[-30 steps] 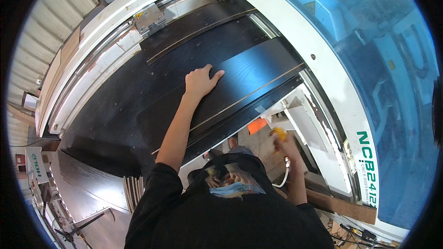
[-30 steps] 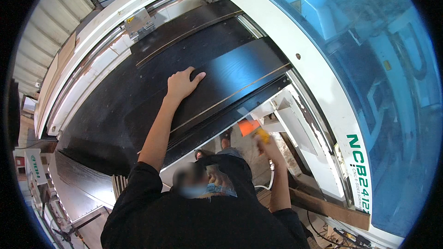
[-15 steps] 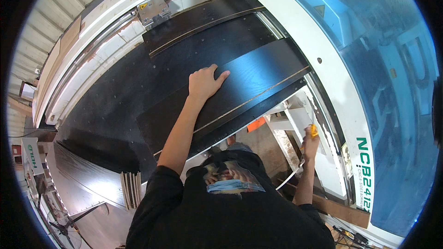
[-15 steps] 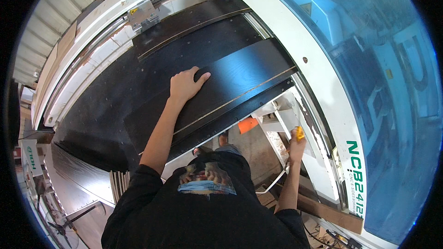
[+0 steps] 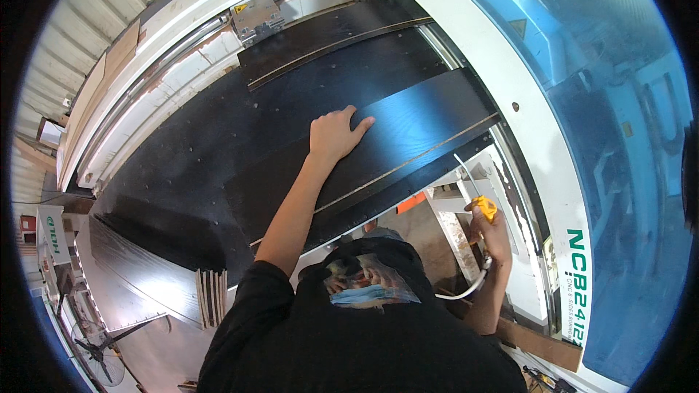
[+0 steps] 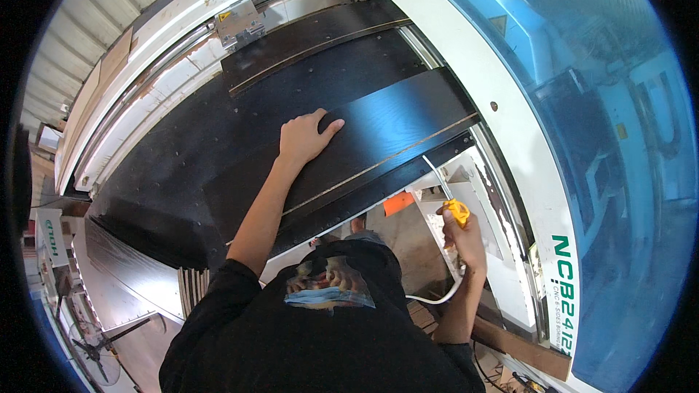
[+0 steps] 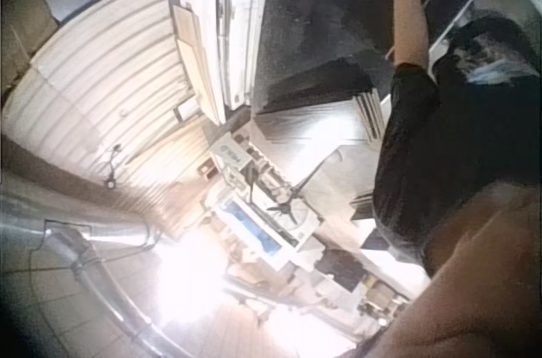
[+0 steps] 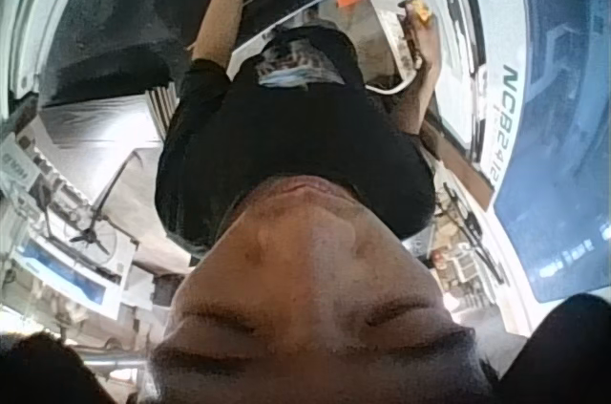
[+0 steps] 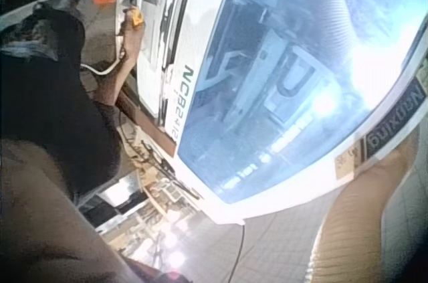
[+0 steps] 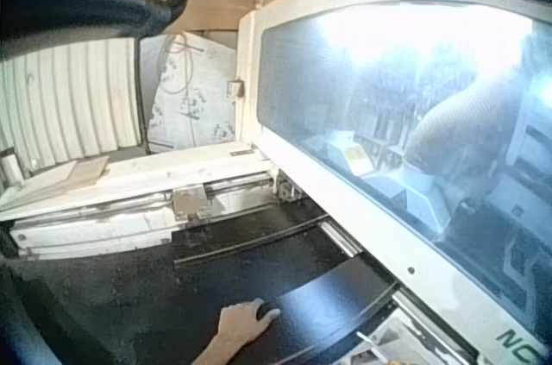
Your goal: The person feeds dark wood panels into an edge-banding machine by hand, using a small yellow tool to clear debris or guide the board.
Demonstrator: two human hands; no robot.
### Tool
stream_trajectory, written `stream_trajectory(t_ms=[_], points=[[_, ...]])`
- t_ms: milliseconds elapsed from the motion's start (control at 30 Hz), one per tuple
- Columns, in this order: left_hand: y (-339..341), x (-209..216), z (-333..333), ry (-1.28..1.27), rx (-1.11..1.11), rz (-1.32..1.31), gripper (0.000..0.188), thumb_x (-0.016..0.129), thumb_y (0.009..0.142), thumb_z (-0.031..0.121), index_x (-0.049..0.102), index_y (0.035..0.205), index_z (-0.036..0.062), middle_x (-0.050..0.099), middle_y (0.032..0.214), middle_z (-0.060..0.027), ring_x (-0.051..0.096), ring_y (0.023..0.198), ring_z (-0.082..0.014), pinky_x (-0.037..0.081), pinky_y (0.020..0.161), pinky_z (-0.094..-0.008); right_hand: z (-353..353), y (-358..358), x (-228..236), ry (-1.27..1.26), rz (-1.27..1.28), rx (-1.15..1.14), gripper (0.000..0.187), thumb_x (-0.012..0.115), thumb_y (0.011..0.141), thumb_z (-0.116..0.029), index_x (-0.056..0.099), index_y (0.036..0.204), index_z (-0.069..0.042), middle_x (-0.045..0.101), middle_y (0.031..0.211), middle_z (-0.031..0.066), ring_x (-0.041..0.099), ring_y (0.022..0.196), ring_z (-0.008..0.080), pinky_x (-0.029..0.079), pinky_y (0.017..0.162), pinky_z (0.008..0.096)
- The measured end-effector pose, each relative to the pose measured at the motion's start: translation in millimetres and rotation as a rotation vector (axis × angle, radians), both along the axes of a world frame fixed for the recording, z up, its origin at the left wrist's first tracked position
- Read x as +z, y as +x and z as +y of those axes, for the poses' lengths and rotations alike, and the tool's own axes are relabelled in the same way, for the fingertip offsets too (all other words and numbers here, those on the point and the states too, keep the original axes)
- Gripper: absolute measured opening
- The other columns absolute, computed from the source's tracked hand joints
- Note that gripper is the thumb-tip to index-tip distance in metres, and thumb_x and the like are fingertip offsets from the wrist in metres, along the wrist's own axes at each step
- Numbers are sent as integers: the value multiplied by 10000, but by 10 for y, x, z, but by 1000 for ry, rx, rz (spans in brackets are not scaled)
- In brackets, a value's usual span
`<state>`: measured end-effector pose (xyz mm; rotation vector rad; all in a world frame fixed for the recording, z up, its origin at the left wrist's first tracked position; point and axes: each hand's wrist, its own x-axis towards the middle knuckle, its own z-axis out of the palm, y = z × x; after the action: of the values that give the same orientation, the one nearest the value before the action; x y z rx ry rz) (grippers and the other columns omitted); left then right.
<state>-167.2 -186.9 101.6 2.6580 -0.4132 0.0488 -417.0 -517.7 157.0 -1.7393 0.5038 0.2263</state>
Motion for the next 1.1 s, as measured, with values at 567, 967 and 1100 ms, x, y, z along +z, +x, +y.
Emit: stream_trajectory(t_ms=[567,967,1100], points=[[-31,65,-7,-164,3,34,354,588,1006,402,720,1176,121,763,1026,-152,741,888,-352,595,756,-468,-383,1810,223,-1000,-237,245,484,645,1020,-401,635,1208,45,695,811,199,720,786,345,531,679,420],[1357,-169,443,-339,156,-156,459,681,977,381,641,1323,82,656,1310,-215,606,1252,-403,475,1075,-480,503,2348,395,-741,-50,446,587,631,1007,-445,604,1330,44,727,1047,272,711,1005,445,567,870,488],[2069,-531,728,87,219,25,818,637,932,631,374,1578,202,294,1625,-277,260,1516,-458,252,1193,-630,917,2324,326,-609,15,741,573,583,1022,-500,615,1284,9,729,1016,231,720,955,380,563,847,476]])
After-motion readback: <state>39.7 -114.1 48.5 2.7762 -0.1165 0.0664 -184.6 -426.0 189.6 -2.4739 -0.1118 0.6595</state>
